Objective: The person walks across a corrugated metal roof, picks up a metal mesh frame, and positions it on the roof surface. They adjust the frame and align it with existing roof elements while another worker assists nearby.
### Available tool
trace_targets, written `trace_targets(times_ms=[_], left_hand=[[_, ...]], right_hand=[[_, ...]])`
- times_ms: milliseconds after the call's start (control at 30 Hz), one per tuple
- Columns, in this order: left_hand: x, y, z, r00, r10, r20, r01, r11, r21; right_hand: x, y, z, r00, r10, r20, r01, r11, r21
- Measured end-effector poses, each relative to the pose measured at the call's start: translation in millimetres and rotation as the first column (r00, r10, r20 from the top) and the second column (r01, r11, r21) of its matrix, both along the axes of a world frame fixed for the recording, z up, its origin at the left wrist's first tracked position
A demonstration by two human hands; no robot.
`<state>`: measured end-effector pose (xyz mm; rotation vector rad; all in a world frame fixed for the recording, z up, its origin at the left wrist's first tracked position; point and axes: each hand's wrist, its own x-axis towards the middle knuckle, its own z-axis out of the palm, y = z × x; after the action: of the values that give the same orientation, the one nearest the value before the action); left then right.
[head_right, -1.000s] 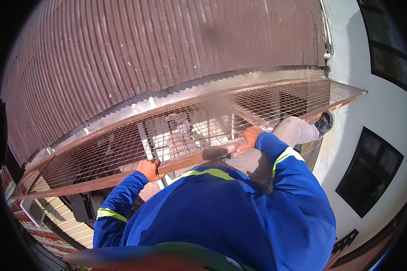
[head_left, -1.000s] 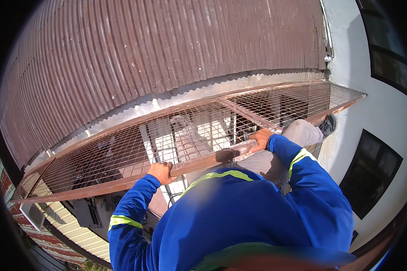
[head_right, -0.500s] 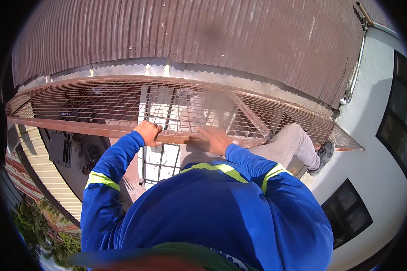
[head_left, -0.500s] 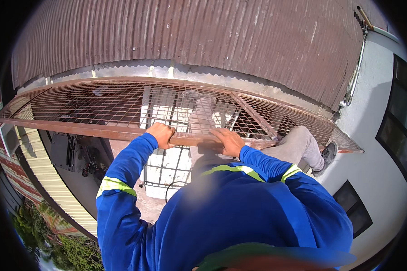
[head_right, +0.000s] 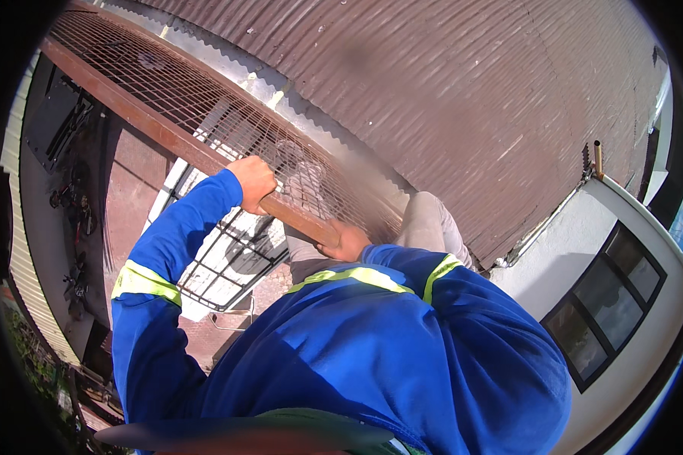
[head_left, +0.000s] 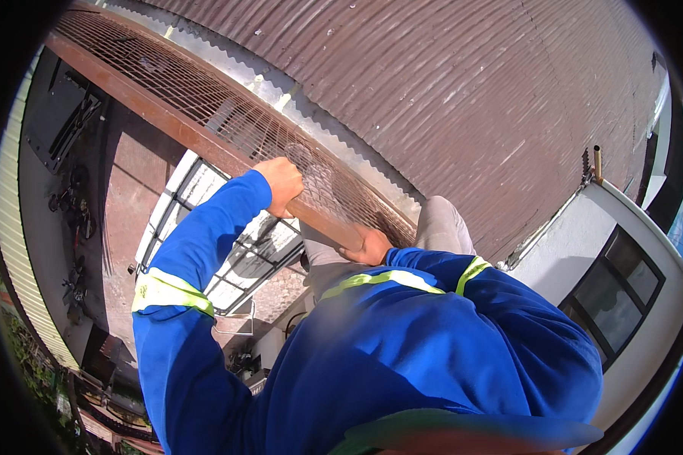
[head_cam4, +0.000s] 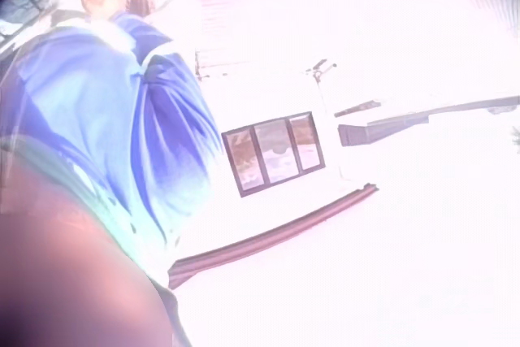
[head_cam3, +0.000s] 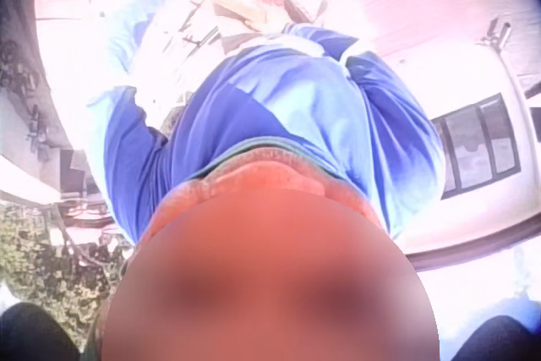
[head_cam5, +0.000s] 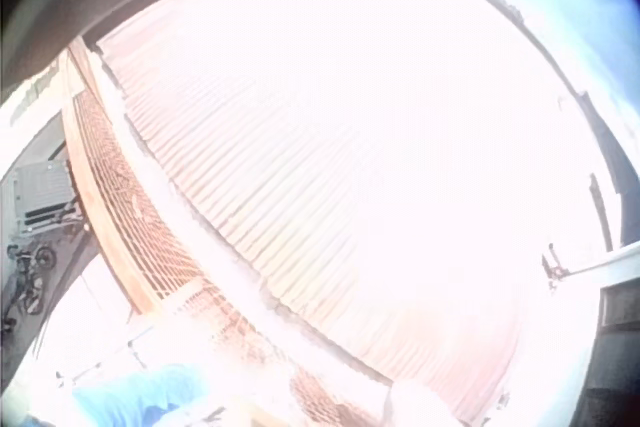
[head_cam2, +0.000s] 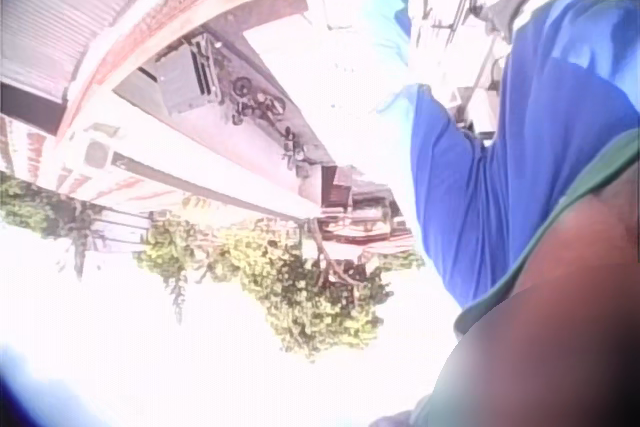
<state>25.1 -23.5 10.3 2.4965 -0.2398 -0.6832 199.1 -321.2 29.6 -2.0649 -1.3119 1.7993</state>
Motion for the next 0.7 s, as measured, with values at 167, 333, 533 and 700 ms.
trace_targets(times_ms=[167,333,533,700], left_hand=[[-7,-4,2,0.999,0.016,0.05,-0.019,0.998,0.06],[-9,-11,-12,0.993,0.09,0.079,-0.1,0.985,0.141],[-30,-37,32,0.925,0.357,0.133,-0.38,0.866,0.325],[-11,-164,57,-0.7,0.657,-0.282,-0.642,-0.751,-0.156]], right_hand=[[1,-4,-9,0.998,0.054,0.019,-0.055,0.998,0.028],[3,-10,-18,0.999,0.003,-0.035,-0.002,0.999,0.045],[1,-15,-16,0.999,0.032,-0.042,-0.028,0.996,0.085],[6,-18,-29,0.998,-0.002,-0.07,0.01,0.994,0.109]])
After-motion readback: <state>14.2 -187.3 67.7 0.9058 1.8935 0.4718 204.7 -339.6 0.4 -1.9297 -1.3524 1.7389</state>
